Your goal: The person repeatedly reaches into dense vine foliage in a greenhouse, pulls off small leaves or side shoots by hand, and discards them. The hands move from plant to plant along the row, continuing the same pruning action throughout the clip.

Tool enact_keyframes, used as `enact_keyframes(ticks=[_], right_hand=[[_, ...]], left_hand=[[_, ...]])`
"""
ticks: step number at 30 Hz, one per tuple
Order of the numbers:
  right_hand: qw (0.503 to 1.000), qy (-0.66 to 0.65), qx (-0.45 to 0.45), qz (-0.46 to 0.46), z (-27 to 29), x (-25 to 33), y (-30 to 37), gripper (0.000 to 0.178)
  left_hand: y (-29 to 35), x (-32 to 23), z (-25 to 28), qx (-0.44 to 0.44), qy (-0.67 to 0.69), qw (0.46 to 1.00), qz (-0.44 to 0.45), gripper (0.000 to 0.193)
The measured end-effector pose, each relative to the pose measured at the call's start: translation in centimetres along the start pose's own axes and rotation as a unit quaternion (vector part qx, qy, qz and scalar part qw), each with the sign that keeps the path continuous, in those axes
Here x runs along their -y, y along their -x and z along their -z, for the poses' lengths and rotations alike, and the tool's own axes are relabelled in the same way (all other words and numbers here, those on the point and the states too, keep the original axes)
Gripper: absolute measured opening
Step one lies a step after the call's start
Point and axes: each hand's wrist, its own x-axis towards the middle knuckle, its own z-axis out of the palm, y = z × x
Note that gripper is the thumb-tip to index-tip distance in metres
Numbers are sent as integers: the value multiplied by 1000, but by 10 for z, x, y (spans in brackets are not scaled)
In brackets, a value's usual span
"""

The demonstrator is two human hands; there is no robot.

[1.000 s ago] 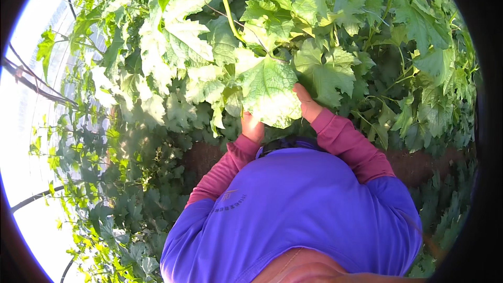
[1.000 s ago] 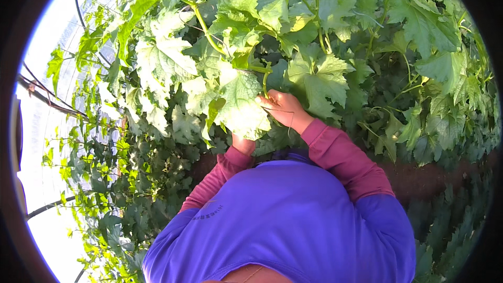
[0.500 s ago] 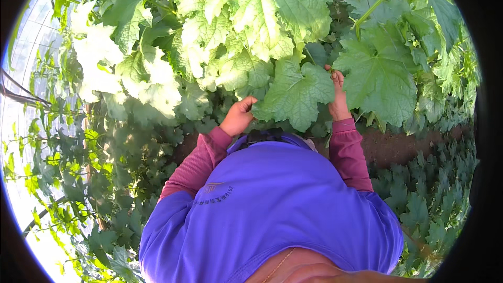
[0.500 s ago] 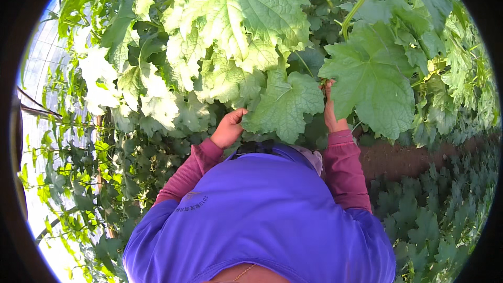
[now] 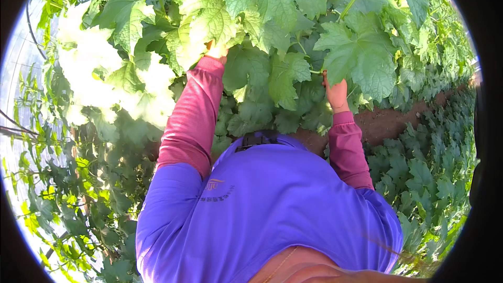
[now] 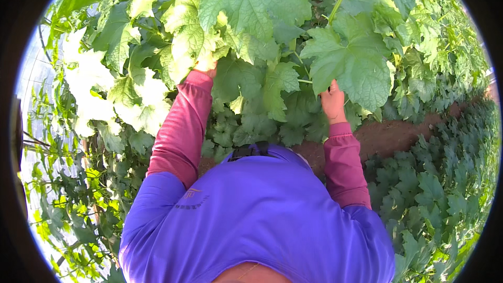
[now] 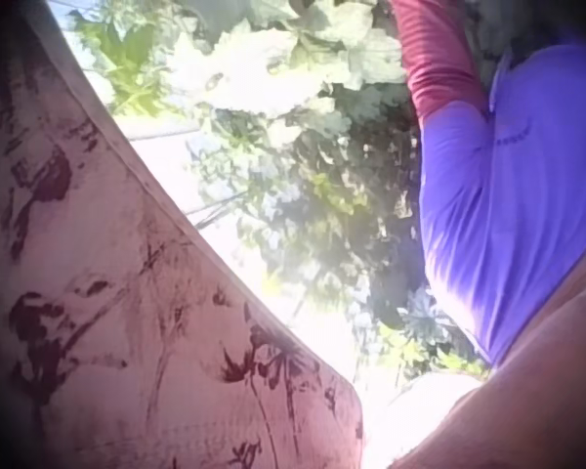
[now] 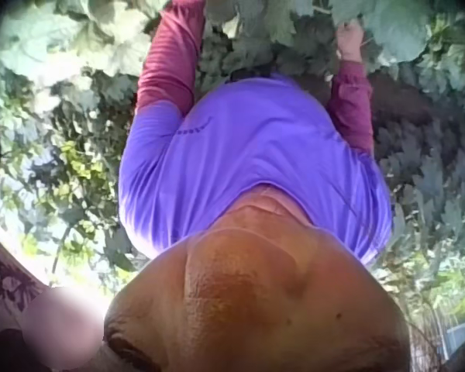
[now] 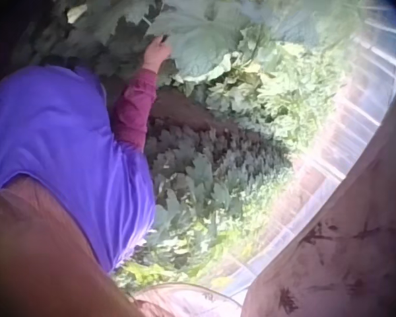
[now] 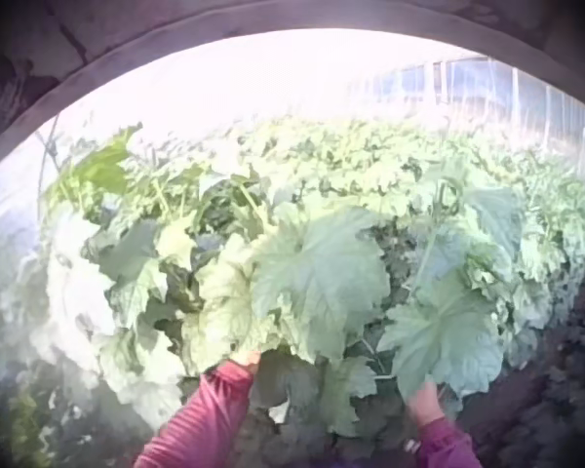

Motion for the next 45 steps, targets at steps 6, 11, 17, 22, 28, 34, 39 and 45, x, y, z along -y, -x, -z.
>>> enact_keyframes(ticks=[6,11,17,22,28,34,39,45], right_hand=[[973,221,-29,66,13,-58,-1,17],[913,-147,73,-374,35,-54,38,26],[779,428,457,13,30,-34,78,27],[904,-108,389,140,2,70,44,30],[628,-579,504,-129,-16,138,20,37],[720,-270,639,-21,-48,165,23,26],[828,-126,522,-161,-98,146,41,24],[876,-43,471,-94,-109,127,40,23]], left_hand=[[-38,55,-11,72,-99,991,50,23],[-11,104,-10,148,-159,971,101,26],[47,145,-10,217,-192,951,110,29],[118,62,-35,188,-193,948,170,11],[168,51,-36,14,-43,992,122,9],[187,55,-34,-100,-9,989,105,9],[195,65,-42,-43,72,995,62,11],[194,60,-41,16,71,995,74,28]])
